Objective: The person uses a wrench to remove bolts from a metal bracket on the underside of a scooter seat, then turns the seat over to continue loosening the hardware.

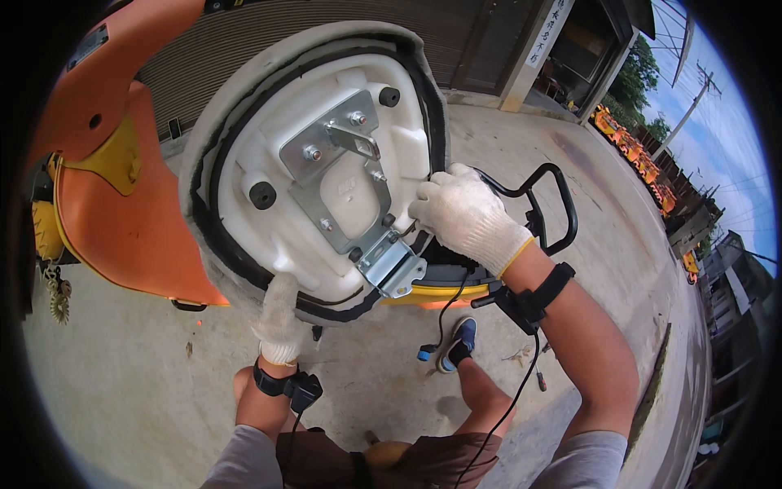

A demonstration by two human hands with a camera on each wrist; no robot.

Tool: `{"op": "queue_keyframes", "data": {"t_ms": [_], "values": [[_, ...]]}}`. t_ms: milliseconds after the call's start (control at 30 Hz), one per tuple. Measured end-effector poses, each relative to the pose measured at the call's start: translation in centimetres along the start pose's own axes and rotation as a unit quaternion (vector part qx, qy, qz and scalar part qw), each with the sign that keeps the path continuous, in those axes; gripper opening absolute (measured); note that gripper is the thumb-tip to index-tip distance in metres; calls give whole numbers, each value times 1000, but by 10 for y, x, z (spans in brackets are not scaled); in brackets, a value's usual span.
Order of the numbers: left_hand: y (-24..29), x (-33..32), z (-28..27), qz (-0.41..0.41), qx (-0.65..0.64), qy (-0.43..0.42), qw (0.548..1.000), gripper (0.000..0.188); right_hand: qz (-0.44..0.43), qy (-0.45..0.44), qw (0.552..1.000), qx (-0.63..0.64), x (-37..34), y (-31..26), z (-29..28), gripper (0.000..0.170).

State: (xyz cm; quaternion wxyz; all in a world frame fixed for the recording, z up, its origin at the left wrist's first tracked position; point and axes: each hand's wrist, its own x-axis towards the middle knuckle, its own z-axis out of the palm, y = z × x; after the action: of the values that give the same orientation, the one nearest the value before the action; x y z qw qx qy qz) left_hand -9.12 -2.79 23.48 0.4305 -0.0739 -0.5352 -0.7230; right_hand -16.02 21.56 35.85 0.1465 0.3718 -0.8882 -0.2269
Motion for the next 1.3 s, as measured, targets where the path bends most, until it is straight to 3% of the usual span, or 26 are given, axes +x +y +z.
{"op": "queue_keyframes", "data": {"t_ms": [167,233,267,333,367,433,467,567,600,700,833,1000,1033,1100,1167,1200,1233,1300], "values": [[-4,-4,-4,-1,16,-1,1000,102,35,50,995,81,1,7,7,15],[-10,-9,-8,-84,36,-6,996,103,126,-24,976,176,-4,6,7,17],[-13,-9,-7,-83,35,-5,996,103,126,-24,976,175,-7,4,6,17],[-13,-6,-4,-84,-16,9,996,100,224,-38,933,280,-17,-5,7,20],[-10,-6,-3,-83,-16,10,996,100,223,-38,933,279,-20,-7,10,20],[0,-6,-2,15,73,-33,997,96,218,34,929,296,-25,-9,25,21],[-1,-8,0,56,95,-29,993,93,154,83,958,227,-26,-9,41,17],[1,-6,3,67,81,-39,994,94,124,162,971,123,-37,-19,69,14],[2,-6,4,68,79,-39,994,94,125,153,975,106,-39,-17,75,18],[1,-8,2,14,21,-41,999,95,96,230,968,23,-36,-17,71,22],[-4,-9,3,-10,14,-10,1000,97,110,182,976,36,-39,-25,90,26],[-6,-7,-3,-37,19,21,999,98,163,256,947,108,-45,-32,84,22],[-1,-3,1,-7,16,21,1000,99,174,277,936,131,-47,-33,79,21],[3,1,4,20,14,19,1000,100,201,251,930,178,-54,-46,56,22],[5,1,2,23,23,-8,999,101,329,141,858,369,-63,-67,35,17],[4,-1,2,21,25,-11,999,101,292,153,846,419,-72,-73,32,20],[1,-3,3,26,28,1,999,101,294,153,844,421,-74,-77,23,20],[0,-6,3,29,31,10,999,102,243,48,911,329,-78,-83,5,23]]}}
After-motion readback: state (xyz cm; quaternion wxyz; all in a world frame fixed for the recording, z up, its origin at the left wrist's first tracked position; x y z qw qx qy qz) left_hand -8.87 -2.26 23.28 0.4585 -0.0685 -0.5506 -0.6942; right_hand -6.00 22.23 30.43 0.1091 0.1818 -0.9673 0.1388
